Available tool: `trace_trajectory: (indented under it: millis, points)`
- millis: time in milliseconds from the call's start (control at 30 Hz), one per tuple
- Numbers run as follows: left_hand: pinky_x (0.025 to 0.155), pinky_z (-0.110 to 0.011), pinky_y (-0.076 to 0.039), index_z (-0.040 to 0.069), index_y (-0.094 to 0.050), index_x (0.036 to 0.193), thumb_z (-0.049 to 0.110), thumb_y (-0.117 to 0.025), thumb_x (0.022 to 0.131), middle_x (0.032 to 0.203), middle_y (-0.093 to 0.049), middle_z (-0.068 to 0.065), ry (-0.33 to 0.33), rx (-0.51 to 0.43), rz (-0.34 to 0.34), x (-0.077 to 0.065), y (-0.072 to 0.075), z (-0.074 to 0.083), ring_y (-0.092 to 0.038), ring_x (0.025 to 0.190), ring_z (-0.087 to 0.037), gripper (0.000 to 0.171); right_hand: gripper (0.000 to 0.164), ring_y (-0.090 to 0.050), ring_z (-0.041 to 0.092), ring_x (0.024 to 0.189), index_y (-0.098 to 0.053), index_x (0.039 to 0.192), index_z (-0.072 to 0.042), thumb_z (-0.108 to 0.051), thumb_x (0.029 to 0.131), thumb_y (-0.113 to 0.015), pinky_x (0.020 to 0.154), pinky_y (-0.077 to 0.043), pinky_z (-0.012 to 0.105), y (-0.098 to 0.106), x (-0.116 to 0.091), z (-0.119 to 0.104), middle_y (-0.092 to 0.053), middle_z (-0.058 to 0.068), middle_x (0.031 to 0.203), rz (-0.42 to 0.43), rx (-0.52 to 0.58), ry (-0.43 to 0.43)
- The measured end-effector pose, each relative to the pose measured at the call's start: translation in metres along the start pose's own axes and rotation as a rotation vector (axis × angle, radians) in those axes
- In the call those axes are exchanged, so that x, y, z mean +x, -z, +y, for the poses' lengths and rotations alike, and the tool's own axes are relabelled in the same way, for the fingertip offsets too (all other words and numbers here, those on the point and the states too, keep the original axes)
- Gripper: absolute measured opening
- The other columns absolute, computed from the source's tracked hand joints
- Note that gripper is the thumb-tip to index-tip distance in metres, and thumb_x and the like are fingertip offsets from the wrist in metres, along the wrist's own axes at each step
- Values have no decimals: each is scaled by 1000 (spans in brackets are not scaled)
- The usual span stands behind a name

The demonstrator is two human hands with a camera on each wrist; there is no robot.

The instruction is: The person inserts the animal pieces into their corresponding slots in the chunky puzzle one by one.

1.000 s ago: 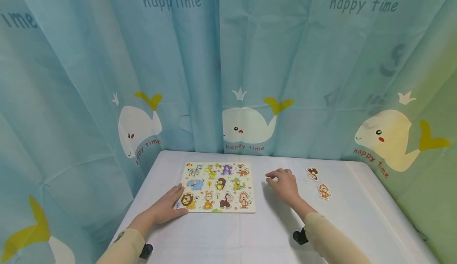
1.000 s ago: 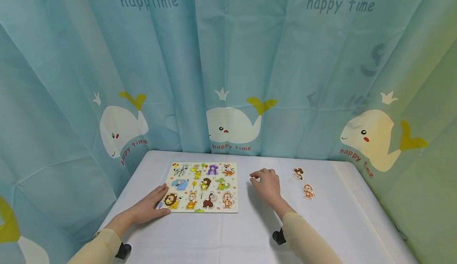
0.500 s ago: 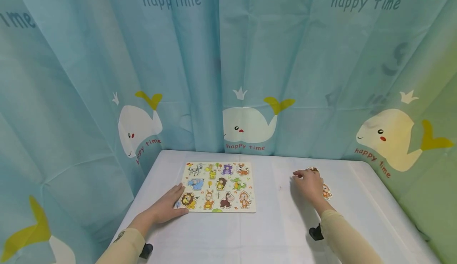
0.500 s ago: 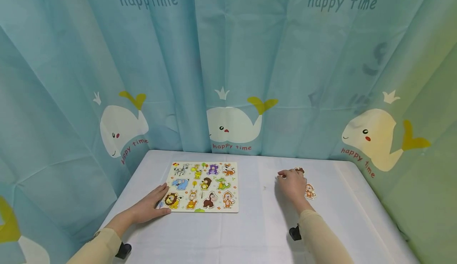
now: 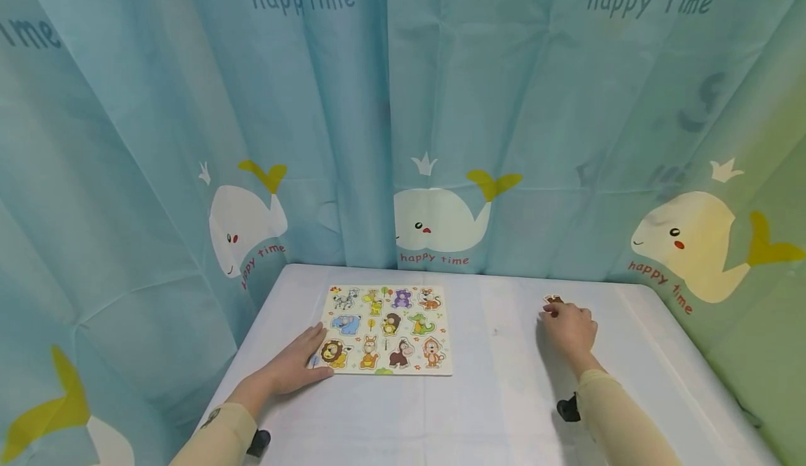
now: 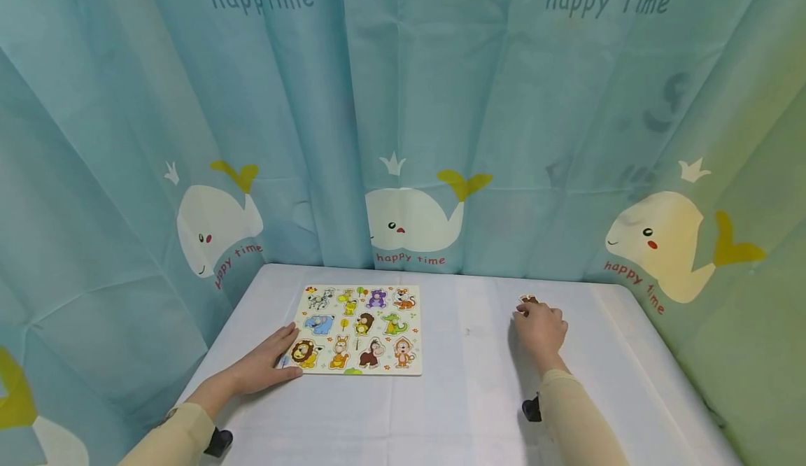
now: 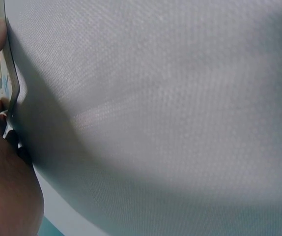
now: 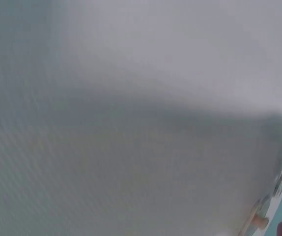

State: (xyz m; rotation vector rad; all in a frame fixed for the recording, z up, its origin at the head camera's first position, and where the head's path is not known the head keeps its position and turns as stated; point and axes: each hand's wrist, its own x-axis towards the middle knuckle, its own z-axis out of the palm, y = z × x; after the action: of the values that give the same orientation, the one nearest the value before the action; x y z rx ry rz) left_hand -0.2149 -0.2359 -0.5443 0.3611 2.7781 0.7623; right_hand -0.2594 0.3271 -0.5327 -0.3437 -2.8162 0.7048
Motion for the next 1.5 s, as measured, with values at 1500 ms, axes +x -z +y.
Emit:
trace_trajectory:
  millis: [1500]
  points:
    - [123, -57, -22, 5, -29, 161, 52, -74, 90, 169, -21, -13, 3, 6, 3, 1, -1, -1, -16, 155, -38, 96, 39, -43, 51, 108, -67, 113, 10, -26, 101, -58, 90, -33, 65, -3, 27, 15, -62, 32, 106, -4, -8, -259]
